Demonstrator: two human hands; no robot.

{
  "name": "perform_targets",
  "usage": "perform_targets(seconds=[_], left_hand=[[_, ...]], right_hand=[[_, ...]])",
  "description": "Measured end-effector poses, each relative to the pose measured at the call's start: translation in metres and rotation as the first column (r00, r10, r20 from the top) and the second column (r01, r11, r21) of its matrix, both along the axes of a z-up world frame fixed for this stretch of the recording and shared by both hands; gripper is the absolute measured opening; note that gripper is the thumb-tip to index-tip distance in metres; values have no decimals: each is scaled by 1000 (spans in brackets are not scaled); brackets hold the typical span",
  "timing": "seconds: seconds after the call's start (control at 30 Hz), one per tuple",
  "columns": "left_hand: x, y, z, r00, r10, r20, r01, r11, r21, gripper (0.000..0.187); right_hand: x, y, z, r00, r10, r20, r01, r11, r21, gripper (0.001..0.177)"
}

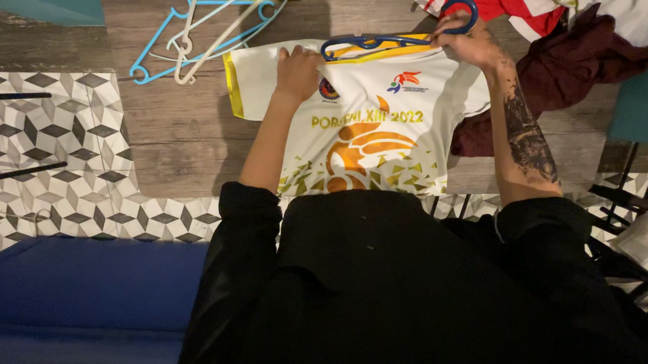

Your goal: The person picks up a white t-shirt with a yellow graphic, places a hanger inside it, and hangs it on a clothing rack. Then the person picks up a maroon t-shirt, places a hanger inside it, and hangs it on the same rack.

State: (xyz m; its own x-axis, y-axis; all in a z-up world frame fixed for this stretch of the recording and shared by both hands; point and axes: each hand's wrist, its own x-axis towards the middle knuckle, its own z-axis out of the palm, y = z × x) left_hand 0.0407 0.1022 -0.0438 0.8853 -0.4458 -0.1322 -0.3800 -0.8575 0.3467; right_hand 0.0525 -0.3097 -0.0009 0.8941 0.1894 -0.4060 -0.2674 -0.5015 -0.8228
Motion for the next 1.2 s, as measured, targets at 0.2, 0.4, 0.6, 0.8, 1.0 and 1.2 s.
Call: perform_targets(seconds=[0.2,0.4,0.6,0.8,1.0,1.2], left_hand=[[17,6,6,958,15,285,83,940,-331,29],[15,-15,20,969,-10,245,110,912,-396,21],[11,-26,25,978,-18,209,119,870,-479,20],[14,-35,44,979,4,204,103,853,-512,21],[15,-59,45,985,128,120,-39,825,-564,31],[18,-75,7,978,209,-4,-198,919,-341,18]], right_hand=[[3,-3,5,937,334,105,-319,938,-135,14],[4,21,4,978,192,-78,-203,965,-165,23],[17,49,0,966,73,246,-52,994,-93,22],[29,87,-2,905,-14,426,93,982,-165,35],[34,138,-28,908,-288,304,255,956,144,26],[20,118,-28,945,-289,153,216,904,370,42]])
